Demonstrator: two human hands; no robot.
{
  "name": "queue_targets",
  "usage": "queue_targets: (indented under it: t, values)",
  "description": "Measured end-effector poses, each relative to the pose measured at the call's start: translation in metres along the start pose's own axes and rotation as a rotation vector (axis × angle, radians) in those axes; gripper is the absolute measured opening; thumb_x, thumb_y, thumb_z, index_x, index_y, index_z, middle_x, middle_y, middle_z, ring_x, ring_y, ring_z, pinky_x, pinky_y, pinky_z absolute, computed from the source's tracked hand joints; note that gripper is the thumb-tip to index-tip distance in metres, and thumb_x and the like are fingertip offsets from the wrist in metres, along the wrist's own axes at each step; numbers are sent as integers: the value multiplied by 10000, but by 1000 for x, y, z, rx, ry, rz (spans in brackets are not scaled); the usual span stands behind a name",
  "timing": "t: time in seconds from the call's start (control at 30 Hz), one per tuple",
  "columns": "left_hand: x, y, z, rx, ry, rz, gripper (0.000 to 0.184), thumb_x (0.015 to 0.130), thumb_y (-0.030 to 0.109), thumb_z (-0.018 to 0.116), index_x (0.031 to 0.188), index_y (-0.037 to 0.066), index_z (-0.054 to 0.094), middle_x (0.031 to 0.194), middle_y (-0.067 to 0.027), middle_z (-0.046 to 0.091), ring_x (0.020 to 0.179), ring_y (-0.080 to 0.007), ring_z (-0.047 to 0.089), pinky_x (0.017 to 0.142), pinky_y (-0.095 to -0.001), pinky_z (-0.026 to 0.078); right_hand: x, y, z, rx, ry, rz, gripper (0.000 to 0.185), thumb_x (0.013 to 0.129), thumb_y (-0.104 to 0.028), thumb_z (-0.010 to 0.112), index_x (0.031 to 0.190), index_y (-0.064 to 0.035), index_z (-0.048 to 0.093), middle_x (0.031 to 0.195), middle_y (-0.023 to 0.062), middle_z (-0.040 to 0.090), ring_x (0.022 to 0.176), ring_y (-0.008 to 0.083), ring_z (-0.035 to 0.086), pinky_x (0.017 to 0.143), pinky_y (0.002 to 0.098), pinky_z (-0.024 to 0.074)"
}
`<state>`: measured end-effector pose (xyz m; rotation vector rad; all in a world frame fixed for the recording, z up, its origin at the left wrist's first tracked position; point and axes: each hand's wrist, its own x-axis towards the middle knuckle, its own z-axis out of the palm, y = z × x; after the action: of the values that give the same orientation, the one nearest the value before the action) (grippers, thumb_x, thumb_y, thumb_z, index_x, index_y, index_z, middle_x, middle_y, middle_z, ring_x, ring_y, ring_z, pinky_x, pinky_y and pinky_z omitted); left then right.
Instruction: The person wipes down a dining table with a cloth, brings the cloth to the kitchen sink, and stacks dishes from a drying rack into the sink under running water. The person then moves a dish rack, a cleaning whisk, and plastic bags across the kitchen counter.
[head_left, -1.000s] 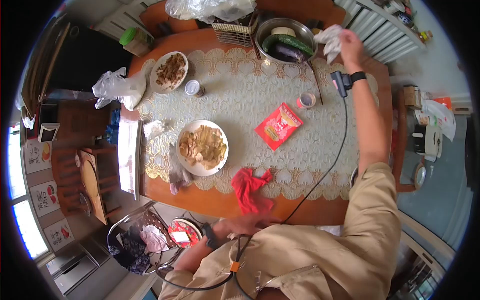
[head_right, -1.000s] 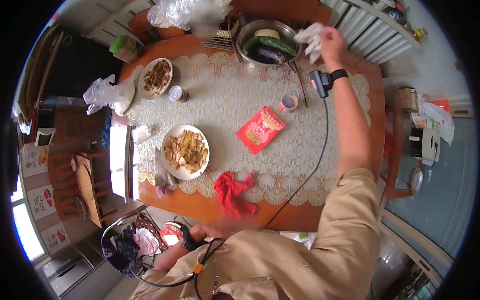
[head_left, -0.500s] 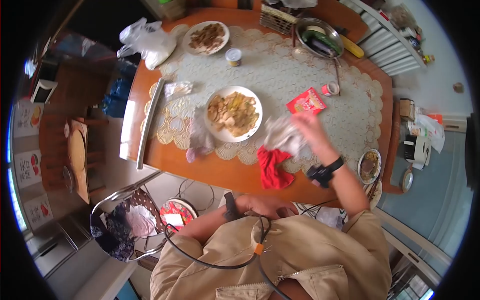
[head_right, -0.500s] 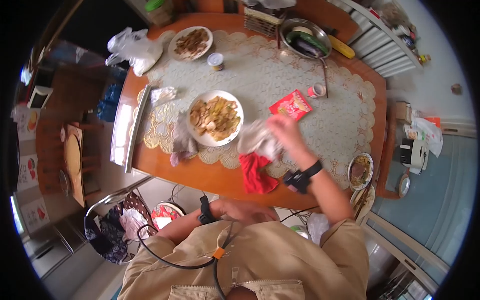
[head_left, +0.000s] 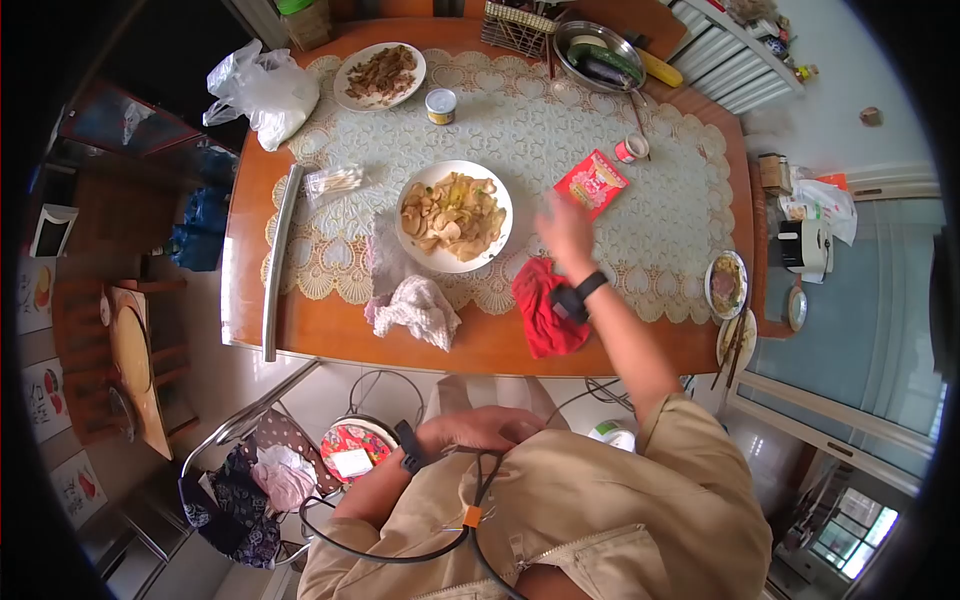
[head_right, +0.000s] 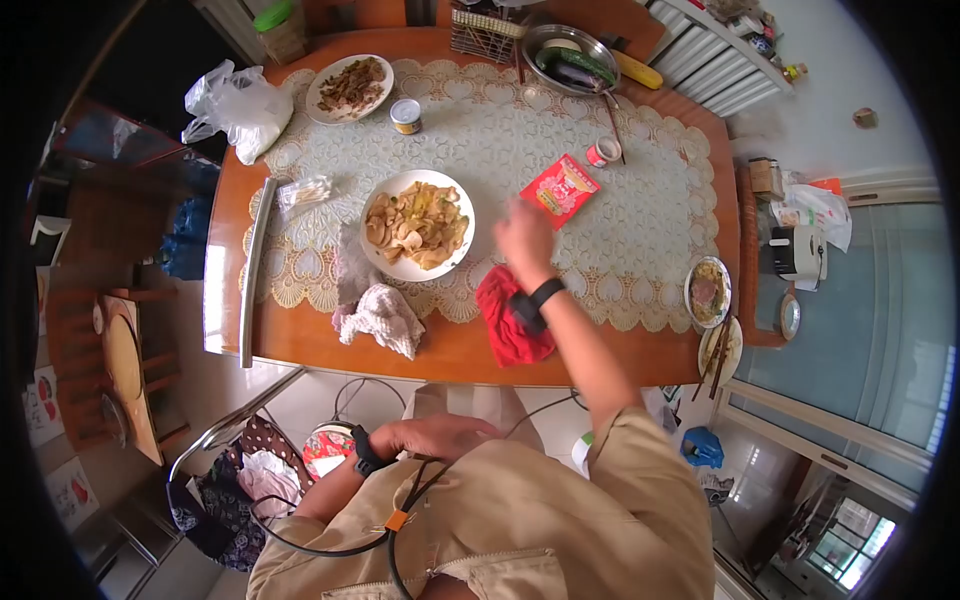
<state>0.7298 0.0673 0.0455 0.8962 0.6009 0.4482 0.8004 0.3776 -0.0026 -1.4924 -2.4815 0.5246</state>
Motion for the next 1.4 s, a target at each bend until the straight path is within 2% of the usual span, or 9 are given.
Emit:
queue_targets:
  t: [0.13, 0.2, 0.3, 0.43, 0.63, 0.77, 0.97, 1.07, 1.4]
  values:
    - [-7, -4, 2, -35, -10, -71, 649, 856, 280, 734, 1417, 91, 469, 1351, -102, 568, 1256, -223, 541, 1053, -347, 417, 44, 86, 11, -437, 330, -115, 289, 795, -174, 648, 1065, -71, 652, 1044, 199, 666, 935, 352, 664, 805, 474, 530]
    - [-12, -6, 3, -36, -15, -83, 661, 848, 286, 743, 1417, 93, 469, 1363, -105, 559, 1266, -224, 536, 1058, -350, 412, 76, 118, 26, -478, -22, -60, 257, 803, -166, 629, 1054, -116, 656, 976, 172, 687, 829, 360, 678, 705, 479, 540]
    - [-17, -9, 6, -117, -2, -45, 670, 845, 295, 748, 1416, 87, 467, 1366, -113, 553, 1269, -231, 534, 1060, -358, 410, 103, 99, 12, -357, 497, -185, 217, 821, -167, 609, 1027, -143, 671, 891, 150, 696, 771, 360, 672, 639, 486, 528]
    - [-11, -17, 5, -70, -8, -29, 646, 867, 226, 728, 1423, 58, 444, 1314, -154, 586, 1213, -219, 565, 1025, -346, 446, 102, -13, -37, -25, 318, -108, 240, 854, -191, 588, 1075, -154, 672, 810, 155, 682, 731, 370, 652, 608, 503, 500]
    - [-4, 3, 3, -65, -68, -111, 679, 840, 298, 733, 1418, 70, 460, 1384, -128, 534, 1269, -242, 531, 1058, -370, 412, -6, -73, -36, 230, 203, -435, 396, 819, -205, 702, 1171, -41, 624, 1134, 155, 648, 1065, 343, 608, 920, 441, 495]
    - [1, 20, -3, -43, -127, -127, 698, 831, 311, 732, 1425, 64, 458, 1406, -137, 518, 1301, -263, 496, 1079, -389, 390, -136, -11, -15, 17, -39, -440, 523, 841, -221, 688, 1338, -117, 565, 1454, 140, 462, 1379, 379, 367, 1114, 491, 352]
    - [33, -8, -7, 43, -202, -67, 651, 846, 139, 709, 1426, 36, 432, 1210, -156, 657, 1120, -184, 619, 927, -323, 513, -186, 30, 38, -136, -96, -372, 607, 860, -321, 690, 1417, -165, 507, 1531, 128, 376, 1444, 375, 281, 1166, 531, 254]
    - [47, -22, -13, 67, -273, -121, 714, 832, 388, 720, 1420, 67, 470, 1425, -146, 497, 1343, -297, 445, 1113, -409, 338, -144, 18, 44, -83, -72, -451, 547, 894, -331, 641, 1402, -166, 521, 1524, 121, 388, 1441, 329, 310, 1161, 540, 261]
    - [63, -29, -17, -100, -174, -222, 723, 853, 398, 706, 1440, 65, 446, 1441, -134, 486, 1353, -294, 435, 1117, -409, 336, 116, 103, 46, -279, 384, -270, 518, 922, -395, 575, 1388, -180, 505, 1428, 140, 480, 1354, 384, 403, 1084, 532, 358]
